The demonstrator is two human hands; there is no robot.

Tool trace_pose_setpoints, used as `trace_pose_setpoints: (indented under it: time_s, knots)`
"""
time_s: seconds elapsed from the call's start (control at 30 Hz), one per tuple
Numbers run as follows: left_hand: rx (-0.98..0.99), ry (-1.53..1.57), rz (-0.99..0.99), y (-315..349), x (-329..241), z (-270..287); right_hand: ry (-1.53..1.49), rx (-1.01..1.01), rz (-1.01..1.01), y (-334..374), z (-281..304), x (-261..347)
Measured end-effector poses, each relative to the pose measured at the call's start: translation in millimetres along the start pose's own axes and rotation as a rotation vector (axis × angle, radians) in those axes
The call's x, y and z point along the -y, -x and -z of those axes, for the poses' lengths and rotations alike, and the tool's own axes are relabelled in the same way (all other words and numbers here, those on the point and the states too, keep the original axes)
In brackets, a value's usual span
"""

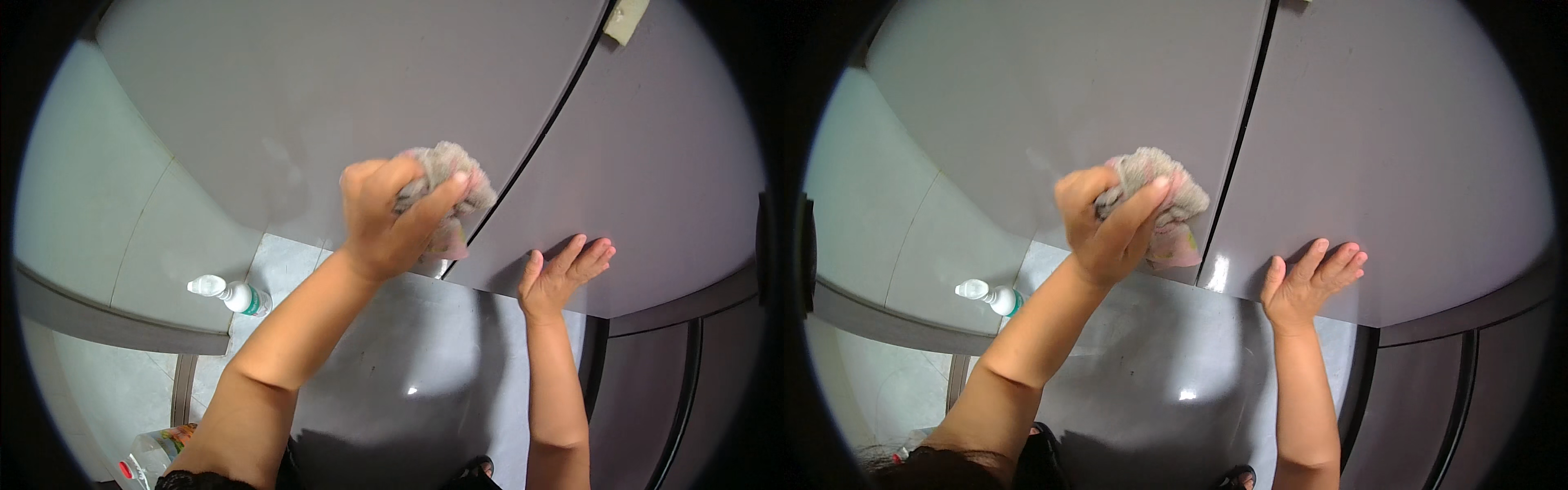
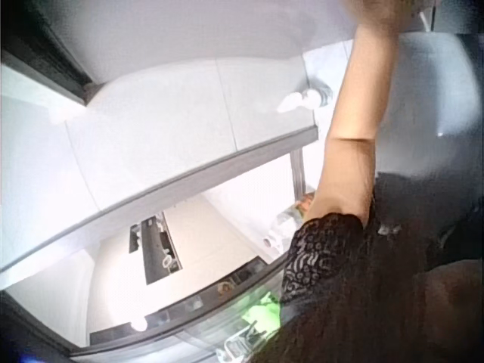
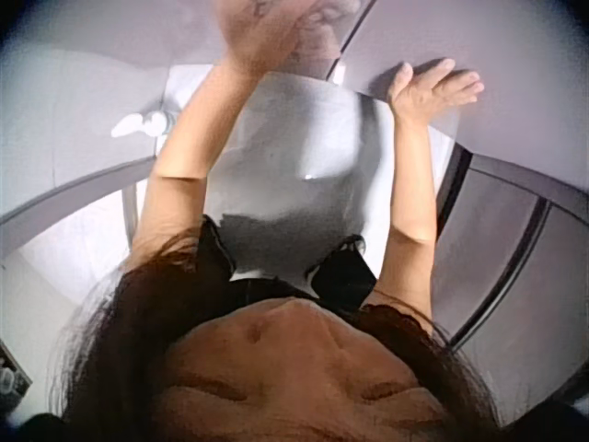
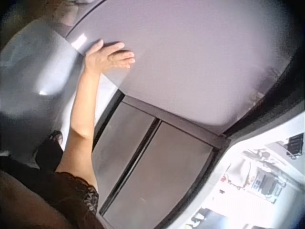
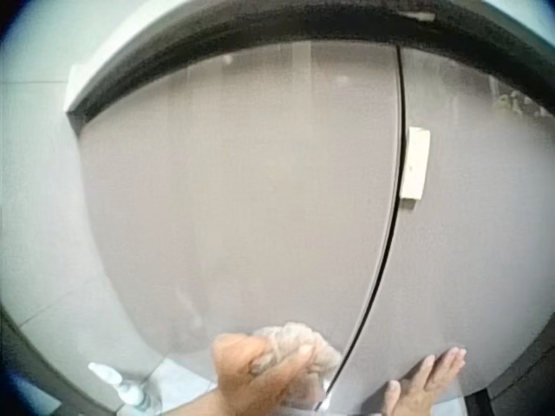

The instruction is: The person wipes the front surface of a grey kitchen cabinet using a patterned cloth. They systematically clean the cabinet doors, moving the cloth in various motions to cover different areas.

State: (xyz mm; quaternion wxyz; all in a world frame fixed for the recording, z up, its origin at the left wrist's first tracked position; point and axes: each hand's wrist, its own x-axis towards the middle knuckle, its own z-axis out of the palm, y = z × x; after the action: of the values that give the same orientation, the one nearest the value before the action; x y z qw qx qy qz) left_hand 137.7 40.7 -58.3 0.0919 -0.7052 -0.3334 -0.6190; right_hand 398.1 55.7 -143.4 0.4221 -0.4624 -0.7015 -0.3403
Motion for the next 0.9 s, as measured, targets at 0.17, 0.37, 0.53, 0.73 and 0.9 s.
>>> trace_pose_setpoints:
  time_s: [0.17,0.37,0.53,0.73,0.9]
  knots:
    - [0.424,0.024,0.154,73,18,7,0.006,-0.027,-0.053,-2,-6,10]
    - [0.211,-0.210,-0.165,77,18,1,-0.014,0.075,-0.155,-2,-1,25]
    - [0.074,-0.255,-0.220,17,2,5,-0.061,0.081,-0.218,-8,-6,47]
    - [0.398,-0.190,-0.078,104,19,16,0.005,0.074,-0.157,0,-15,38]
    - [0.181,-0.328,-0.067,21,4,8,0.004,0.113,-0.178,-2,-9,37]
